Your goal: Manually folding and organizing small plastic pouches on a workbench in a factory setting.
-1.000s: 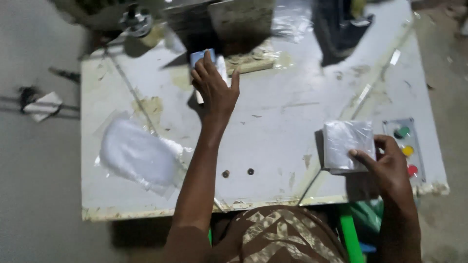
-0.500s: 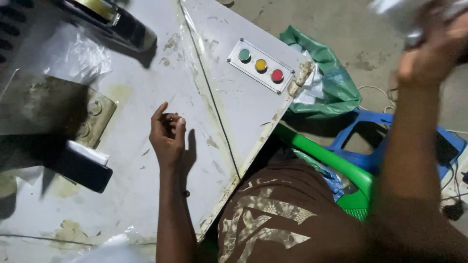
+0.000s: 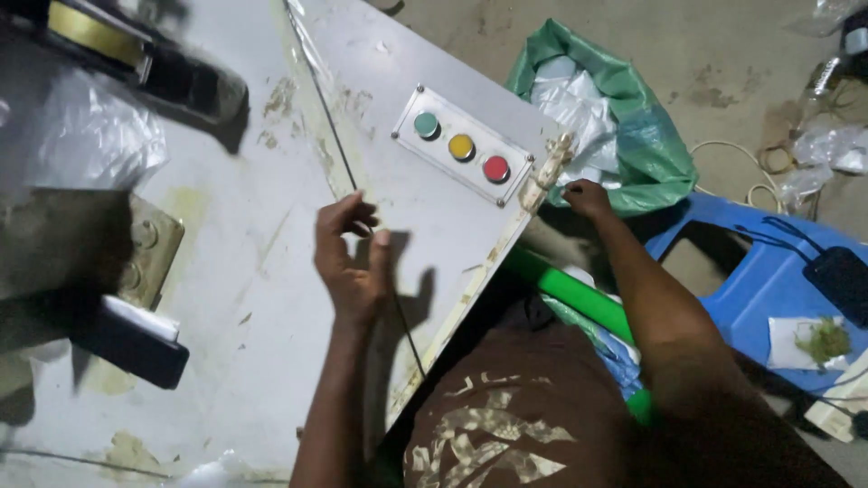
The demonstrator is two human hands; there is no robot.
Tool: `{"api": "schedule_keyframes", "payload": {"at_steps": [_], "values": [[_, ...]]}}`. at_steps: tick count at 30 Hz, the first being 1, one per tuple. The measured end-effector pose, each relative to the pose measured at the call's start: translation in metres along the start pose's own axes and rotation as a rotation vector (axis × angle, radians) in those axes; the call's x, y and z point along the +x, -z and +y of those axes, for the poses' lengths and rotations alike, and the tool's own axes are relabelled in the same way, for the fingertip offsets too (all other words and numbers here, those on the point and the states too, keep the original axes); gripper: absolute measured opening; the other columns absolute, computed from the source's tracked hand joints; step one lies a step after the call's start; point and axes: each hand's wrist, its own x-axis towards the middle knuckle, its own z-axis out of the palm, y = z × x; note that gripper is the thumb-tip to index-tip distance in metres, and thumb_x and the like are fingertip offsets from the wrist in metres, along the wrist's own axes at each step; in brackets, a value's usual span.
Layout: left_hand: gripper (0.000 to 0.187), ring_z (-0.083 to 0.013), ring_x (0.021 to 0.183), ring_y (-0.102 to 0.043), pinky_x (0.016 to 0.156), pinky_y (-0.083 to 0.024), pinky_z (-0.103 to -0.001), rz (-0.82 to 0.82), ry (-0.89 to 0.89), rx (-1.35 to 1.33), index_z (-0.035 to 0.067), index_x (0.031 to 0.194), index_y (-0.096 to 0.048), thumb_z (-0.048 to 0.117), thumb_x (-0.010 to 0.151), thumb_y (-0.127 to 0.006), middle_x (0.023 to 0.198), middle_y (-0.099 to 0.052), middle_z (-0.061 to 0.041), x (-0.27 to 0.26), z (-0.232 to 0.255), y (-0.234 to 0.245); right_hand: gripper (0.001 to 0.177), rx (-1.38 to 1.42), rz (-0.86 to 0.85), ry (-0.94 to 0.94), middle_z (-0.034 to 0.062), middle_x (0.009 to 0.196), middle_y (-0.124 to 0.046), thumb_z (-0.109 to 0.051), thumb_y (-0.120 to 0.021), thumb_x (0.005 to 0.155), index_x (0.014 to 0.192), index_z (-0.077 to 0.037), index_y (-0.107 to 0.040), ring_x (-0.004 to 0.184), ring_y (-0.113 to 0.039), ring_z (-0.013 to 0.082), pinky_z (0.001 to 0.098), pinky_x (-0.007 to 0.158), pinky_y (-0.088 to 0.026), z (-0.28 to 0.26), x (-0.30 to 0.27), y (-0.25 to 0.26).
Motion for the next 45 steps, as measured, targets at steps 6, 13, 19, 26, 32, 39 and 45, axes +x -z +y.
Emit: {"api": "schedule_keyframes", "payload": {"at_steps": [6, 13, 19, 26, 32, 39, 45], "values": [[0.069, -0.0095, 0.097, -0.048, 0.084, -0.040, -0.023, 0.022, 0.281, -0.358, 0.001, 0.147, -0.042, 0.046, 0.098, -0.062, 0.116, -0.053, -0.007, 0.036, -0.015, -0.090, 0.036, 0.182, 0.024, 0.238, 0.0162, 0.122, -0.072, -0.030, -0.074, 0.097, 0.122, -0.005, -0.068, 0.113, -0.069, 0.0347, 0.0515, 0.098, -0.054, -0.084, 0.085, -0.024], [0.077, -0.0146, 0.090, -0.052, 0.080, -0.045, -0.029, 0.110, 0.429, -0.400, -0.004, 0.141, -0.048, 0.059, 0.098, -0.064, 0.101, -0.054, -0.009, 0.033, -0.011, -0.090, 0.108, 0.150, -0.031, -0.056, 0.0294, 0.156, -0.037, -0.061, -0.075, 0.084, 0.156, 0.006, -0.030, 0.144, -0.036, 0.0443, 0.0483, 0.116, -0.034, -0.212, 0.134, -0.014], [0.074, -0.0169, 0.088, -0.056, 0.076, -0.048, -0.029, 0.124, 0.413, -0.369, -0.006, 0.135, -0.051, 0.060, 0.105, -0.065, 0.105, -0.055, -0.012, 0.033, -0.012, -0.089, 0.073, 0.083, -0.138, -0.349, 0.0280, 0.132, -0.055, 0.000, -0.069, 0.087, 0.148, 0.003, -0.029, 0.117, -0.059, 0.0480, 0.0540, 0.080, -0.059, -0.227, 0.148, -0.023], [0.078, -0.0187, 0.088, -0.056, 0.078, -0.049, -0.030, 0.057, 0.415, -0.396, -0.005, 0.134, -0.052, 0.064, 0.102, -0.067, 0.103, -0.053, -0.013, 0.030, -0.008, -0.087, 0.042, 0.867, 0.779, -0.106, 0.0095, 0.122, -0.074, -0.009, -0.046, 0.094, 0.130, -0.004, -0.067, 0.101, -0.068, 0.0223, 0.0338, 0.086, -0.054, -0.266, 0.113, 0.044], [0.067, -0.0159, 0.092, -0.055, 0.080, -0.051, -0.031, -0.047, 0.329, -0.439, 0.000, 0.141, -0.049, 0.055, 0.105, -0.061, 0.103, -0.055, -0.007, 0.034, -0.010, -0.090, 0.024, 0.452, 0.494, 0.390, 0.0153, 0.096, -0.057, 0.003, -0.042, 0.089, 0.106, 0.001, -0.060, 0.090, -0.056, 0.0289, 0.0388, 0.081, -0.044, -0.239, 0.080, -0.043], [0.070, -0.0157, 0.091, -0.053, 0.082, -0.044, -0.031, -0.095, 0.308, -0.428, -0.006, 0.141, -0.044, 0.048, 0.097, -0.055, 0.106, -0.056, -0.014, 0.032, -0.022, -0.087, 0.042, 0.589, 0.169, 0.167, 0.0197, 0.124, -0.068, -0.021, -0.066, 0.106, 0.147, -0.027, -0.059, 0.092, -0.076, 0.0309, 0.0329, 0.081, -0.066, -0.217, 0.101, 0.009], [0.067, -0.0151, 0.091, -0.054, 0.083, -0.045, -0.029, -0.080, 0.302, -0.450, -0.006, 0.141, -0.045, 0.044, 0.097, -0.056, 0.106, -0.057, -0.014, 0.031, -0.021, -0.089, 0.046, -0.043, 0.333, -0.594, 0.0057, 0.154, -0.035, -0.046, -0.066, 0.095, 0.139, -0.055, -0.056, 0.141, -0.034, 0.0310, 0.0509, 0.116, -0.029, -0.064, -0.016, 0.017]]}}
